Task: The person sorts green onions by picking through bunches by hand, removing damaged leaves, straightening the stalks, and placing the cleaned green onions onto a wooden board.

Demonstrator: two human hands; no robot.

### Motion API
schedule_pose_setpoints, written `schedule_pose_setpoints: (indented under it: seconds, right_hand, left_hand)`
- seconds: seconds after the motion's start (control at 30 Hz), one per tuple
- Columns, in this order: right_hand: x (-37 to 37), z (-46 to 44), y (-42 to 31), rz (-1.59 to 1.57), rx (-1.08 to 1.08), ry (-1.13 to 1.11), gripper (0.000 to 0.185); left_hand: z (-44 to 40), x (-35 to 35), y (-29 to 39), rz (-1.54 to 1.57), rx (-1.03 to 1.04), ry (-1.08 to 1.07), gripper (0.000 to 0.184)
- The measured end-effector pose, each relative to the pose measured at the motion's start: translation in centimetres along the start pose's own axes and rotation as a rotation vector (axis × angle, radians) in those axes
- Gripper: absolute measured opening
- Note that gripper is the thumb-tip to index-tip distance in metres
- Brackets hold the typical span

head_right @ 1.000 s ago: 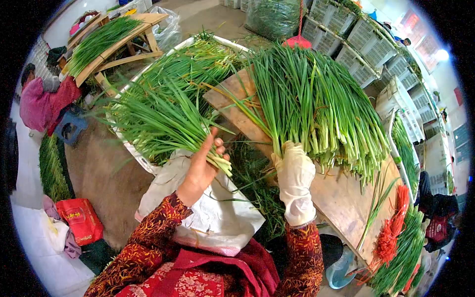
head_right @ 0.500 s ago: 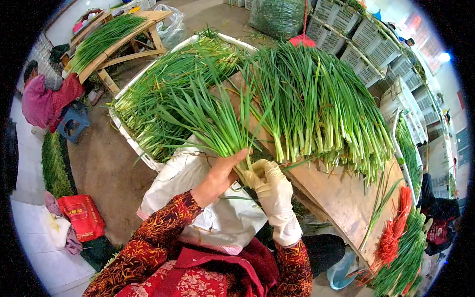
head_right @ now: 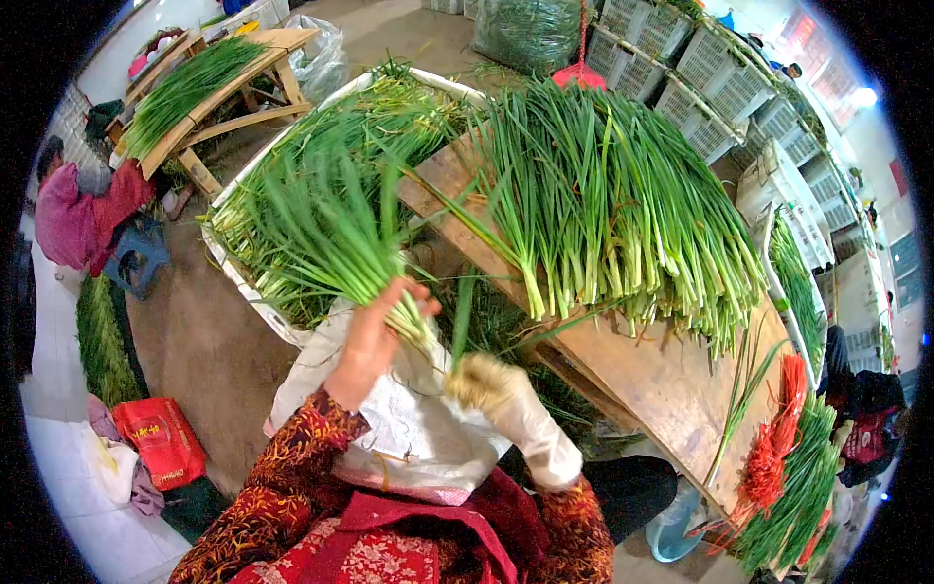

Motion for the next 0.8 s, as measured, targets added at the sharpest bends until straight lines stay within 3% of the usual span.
schedule_pose_setpoints:
  seconds: [0.03,0.1,0.17,0.2,0.3,0.43,0.5,0.57,0.7,0.77,0.8]
  right_hand:
    - [0.3,0.9,-1.2,0.423,0.317,-0.131,0.022]
    - [-0.6,1.7,-1.8,0.988,0.431,-0.152,0.025]
    - [-3.1,1.9,-5.3,0.950,0.040,0.348,0.026]
    - [-3.8,1.7,-7.2,1.077,0.092,0.556,0.021]
    - [-6.1,-0.1,-7.9,1.428,0.158,0.712,0.020]
    - [-6.7,-0.9,-7.0,1.407,0.312,0.684,0.021]
    - [-5.4,0.0,-7.3,1.254,0.046,0.696,0.014]
    - [-3.4,0.6,-7.2,1.085,-0.022,0.643,0.014]
    - [-1.5,0.7,-5.7,1.011,-0.027,0.658,0.017]
    - [-2.5,0.4,-4.7,0.747,-0.054,0.573,0.021]
    - [-2.5,0.4,-6.1,0.766,-0.052,0.577,0.019]
  left_hand:
    - [-1.0,-1.4,1.0,-0.024,0.183,0.029,0.021]
    - [-1.4,-3.0,2.8,-0.094,0.314,0.063,0.020]
    - [-1.2,-2.0,3.0,-0.004,0.313,-0.015,0.021]
    - [-1.2,-1.3,3.0,0.084,0.312,-0.093,0.023]
    - [-1.5,-0.6,-0.6,0.159,0.133,-0.118,0.030]
    - [-1.0,1.1,-4.2,0.136,-0.059,-0.121,0.044]
    - [-1.0,2.2,-5.2,0.123,-0.098,-0.140,0.045]
    - [-1.1,3.2,-5.5,0.062,-0.122,-0.150,0.042]
    - [-1.7,2.8,-6.9,0.104,-0.080,-0.178,0.034]
    - [-1.6,1.8,-7.4,0.076,-0.119,-0.133,0.030]
    - [-1.3,1.8,-7.3,0.081,-0.159,-0.118,0.027]
Point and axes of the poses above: each hand's wrist, its own z-axis away from the middle knuckle, its own x-axis out of the palm, y = z × x, the point moved 4 cm from there along -z, towards the middle knuckle, and after that the axes turned 14 degrees about -y, right-handed, at the moved point
